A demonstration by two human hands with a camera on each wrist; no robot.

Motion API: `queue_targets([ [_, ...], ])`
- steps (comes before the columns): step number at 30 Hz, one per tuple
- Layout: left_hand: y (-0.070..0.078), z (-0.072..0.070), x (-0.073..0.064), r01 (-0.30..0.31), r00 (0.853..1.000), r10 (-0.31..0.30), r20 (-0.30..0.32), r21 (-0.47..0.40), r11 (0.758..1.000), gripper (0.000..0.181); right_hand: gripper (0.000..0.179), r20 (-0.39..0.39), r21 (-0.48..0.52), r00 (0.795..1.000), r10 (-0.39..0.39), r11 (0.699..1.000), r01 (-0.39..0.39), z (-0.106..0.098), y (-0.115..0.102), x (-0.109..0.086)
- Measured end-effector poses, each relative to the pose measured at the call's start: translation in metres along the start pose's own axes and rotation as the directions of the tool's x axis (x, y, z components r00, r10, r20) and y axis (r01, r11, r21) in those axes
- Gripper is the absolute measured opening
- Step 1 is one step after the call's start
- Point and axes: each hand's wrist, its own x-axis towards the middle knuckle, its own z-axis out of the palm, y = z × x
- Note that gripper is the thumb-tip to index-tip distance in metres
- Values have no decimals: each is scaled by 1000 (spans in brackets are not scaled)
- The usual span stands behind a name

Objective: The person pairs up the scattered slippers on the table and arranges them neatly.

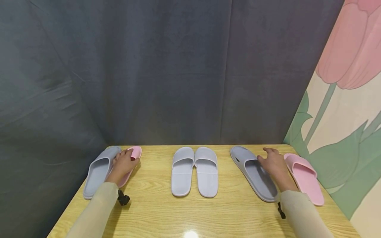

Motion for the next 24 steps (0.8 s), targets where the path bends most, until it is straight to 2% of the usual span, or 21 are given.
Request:
queue_targets([
  [24,1,0,2,-1,1000,1,7,11,1000,75,59,-57,-67,998,17,998,-21,-9,32,-4],
])
